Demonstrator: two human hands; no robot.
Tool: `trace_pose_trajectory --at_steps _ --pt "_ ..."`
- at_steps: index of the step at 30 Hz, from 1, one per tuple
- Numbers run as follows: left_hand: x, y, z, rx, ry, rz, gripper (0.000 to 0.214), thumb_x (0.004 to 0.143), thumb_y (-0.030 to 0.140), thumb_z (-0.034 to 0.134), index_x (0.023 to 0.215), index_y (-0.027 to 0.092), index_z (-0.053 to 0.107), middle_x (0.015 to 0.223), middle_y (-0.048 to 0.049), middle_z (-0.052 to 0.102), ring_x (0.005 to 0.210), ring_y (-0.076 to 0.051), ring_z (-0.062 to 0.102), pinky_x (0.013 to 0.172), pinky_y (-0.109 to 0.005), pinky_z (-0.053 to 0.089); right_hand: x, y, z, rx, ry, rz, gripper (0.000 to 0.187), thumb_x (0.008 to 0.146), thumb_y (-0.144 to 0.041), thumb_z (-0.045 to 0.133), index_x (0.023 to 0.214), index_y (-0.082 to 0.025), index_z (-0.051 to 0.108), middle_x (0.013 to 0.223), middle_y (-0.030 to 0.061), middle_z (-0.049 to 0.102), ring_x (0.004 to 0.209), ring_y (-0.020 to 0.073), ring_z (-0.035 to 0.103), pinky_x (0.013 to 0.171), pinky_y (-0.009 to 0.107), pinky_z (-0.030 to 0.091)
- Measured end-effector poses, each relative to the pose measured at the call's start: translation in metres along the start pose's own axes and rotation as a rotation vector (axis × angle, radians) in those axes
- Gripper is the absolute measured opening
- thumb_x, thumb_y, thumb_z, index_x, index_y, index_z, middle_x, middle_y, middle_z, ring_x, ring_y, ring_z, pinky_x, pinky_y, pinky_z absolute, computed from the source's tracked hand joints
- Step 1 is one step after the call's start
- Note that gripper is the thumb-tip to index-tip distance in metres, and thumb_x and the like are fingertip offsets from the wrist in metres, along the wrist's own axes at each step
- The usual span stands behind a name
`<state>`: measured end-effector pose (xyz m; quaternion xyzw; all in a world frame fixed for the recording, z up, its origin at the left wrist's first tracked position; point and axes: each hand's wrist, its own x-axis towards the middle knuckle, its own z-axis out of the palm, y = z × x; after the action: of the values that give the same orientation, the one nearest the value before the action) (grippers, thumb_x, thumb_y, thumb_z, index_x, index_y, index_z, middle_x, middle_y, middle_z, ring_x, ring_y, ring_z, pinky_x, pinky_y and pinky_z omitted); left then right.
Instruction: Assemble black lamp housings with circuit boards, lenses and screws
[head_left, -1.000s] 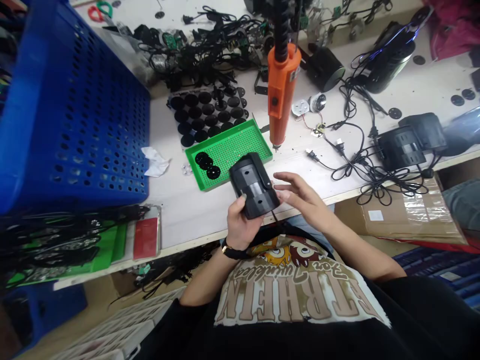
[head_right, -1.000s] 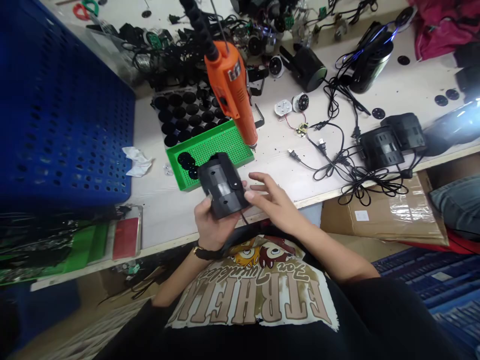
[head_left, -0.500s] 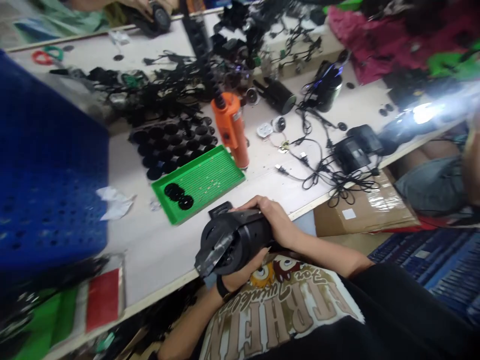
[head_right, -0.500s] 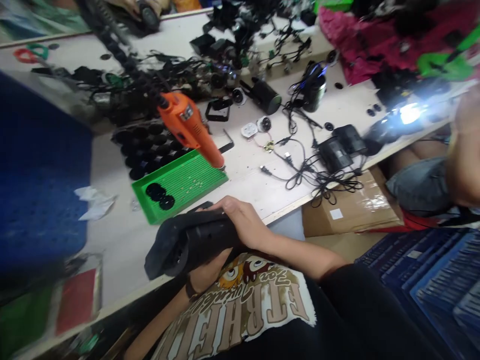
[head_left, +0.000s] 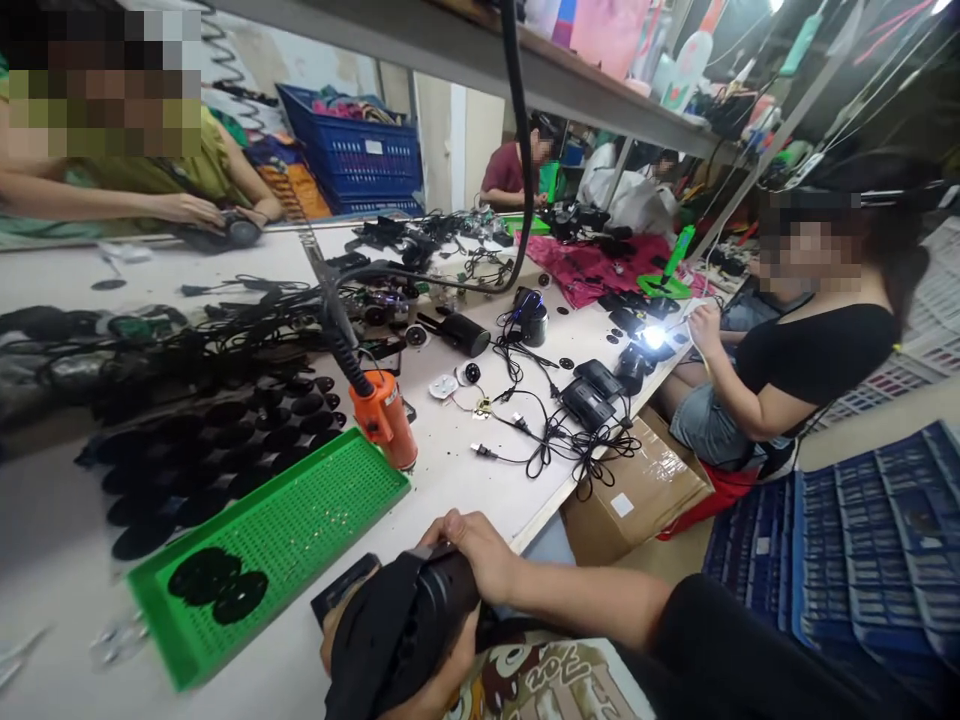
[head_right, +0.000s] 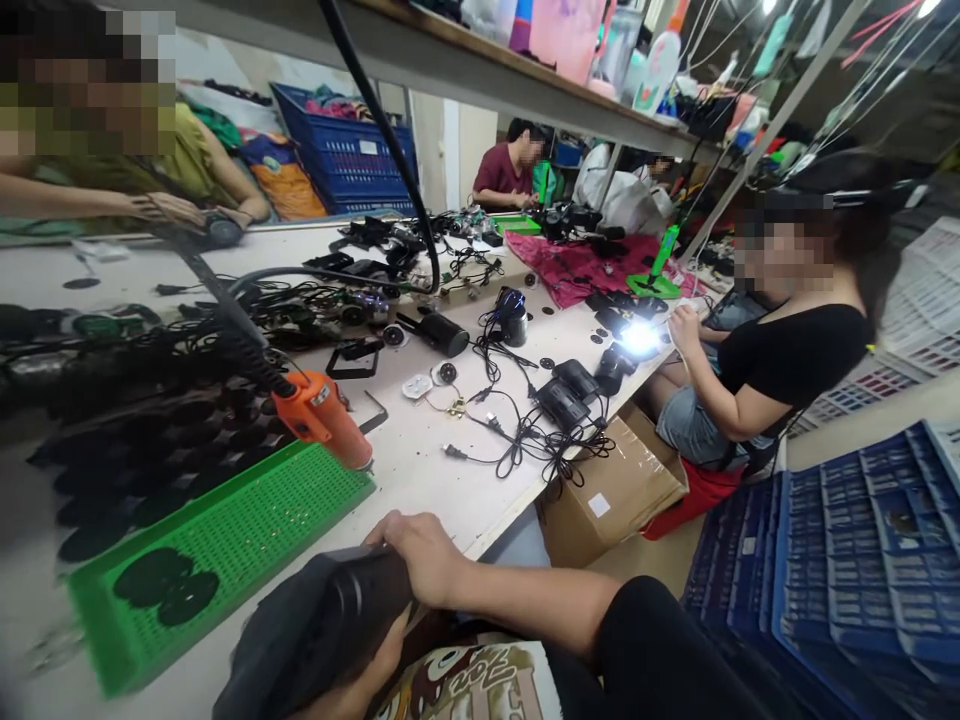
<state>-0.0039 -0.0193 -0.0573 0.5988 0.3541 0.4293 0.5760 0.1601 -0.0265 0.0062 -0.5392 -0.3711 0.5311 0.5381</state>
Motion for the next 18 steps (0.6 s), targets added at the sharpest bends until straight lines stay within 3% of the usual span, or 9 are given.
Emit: trace_pose_trajectory --at_steps 3,7,11,14,18 --pt "0.001 -0.001 0.003 0.109 0.115 0.049 0.071 0.057 0.038 0.094 0.122 0.058 0.075 0.149 0.0149 0.065 0.16 -0.046 0.033 0.122 -0.067 0.047 -0.002 -0.004 0.0 -0.034 0.003 -0.025 0.097 0.078 -0.105 0.024 0.075 -0.017 0.063 0.075 0.0039 0.058 0.075 0.0165 0.054 0.071 0.031 0.045" --pt "0.002 0.002 0.003 0.299 0.26 0.156 0.064 0.05 0.035 0.099 0.111 0.047 0.081 0.138 0.0078 0.073 0.155 -0.047 0.042 0.131 -0.067 0.035 -0.003 -0.005 -0.001 -0.073 -0.035 -0.037 0.097 0.077 -0.106 0.022 0.08 -0.017 0.061 0.073 0.0017 0.055 0.071 0.0147 0.049 0.069 0.03 0.04" --pt "0.001 0.003 0.001 0.367 0.171 0.327 0.071 0.051 0.027 0.102 0.117 0.039 0.078 0.133 0.0011 0.072 0.147 -0.045 0.049 0.135 -0.065 0.027 -0.002 -0.001 0.001 -0.051 -0.073 -0.009 0.1 0.073 -0.108 0.013 0.078 -0.019 0.056 0.071 0.0013 0.052 0.067 0.0139 0.046 0.064 0.03 0.038" --pt "-0.005 0.003 0.006 0.404 0.181 0.418 0.082 0.06 0.031 0.099 0.134 0.046 0.069 0.142 0.0024 0.066 0.146 -0.043 0.051 0.133 -0.065 0.032 -0.002 0.002 0.004 -0.043 -0.097 0.002 0.1 0.07 -0.11 0.012 0.077 -0.019 0.054 0.071 0.0013 0.052 0.066 0.0136 0.045 0.063 0.03 0.038" --pt "-0.014 0.006 0.02 0.381 0.202 0.334 0.089 0.071 0.042 0.088 0.148 0.064 0.05 0.154 0.0124 0.057 0.146 -0.044 0.053 0.121 -0.071 0.048 -0.004 0.003 0.006 -0.052 -0.123 0.017 0.101 0.07 -0.109 0.007 0.077 -0.02 0.053 0.07 0.0014 0.051 0.064 0.0134 0.044 0.061 0.03 0.037"
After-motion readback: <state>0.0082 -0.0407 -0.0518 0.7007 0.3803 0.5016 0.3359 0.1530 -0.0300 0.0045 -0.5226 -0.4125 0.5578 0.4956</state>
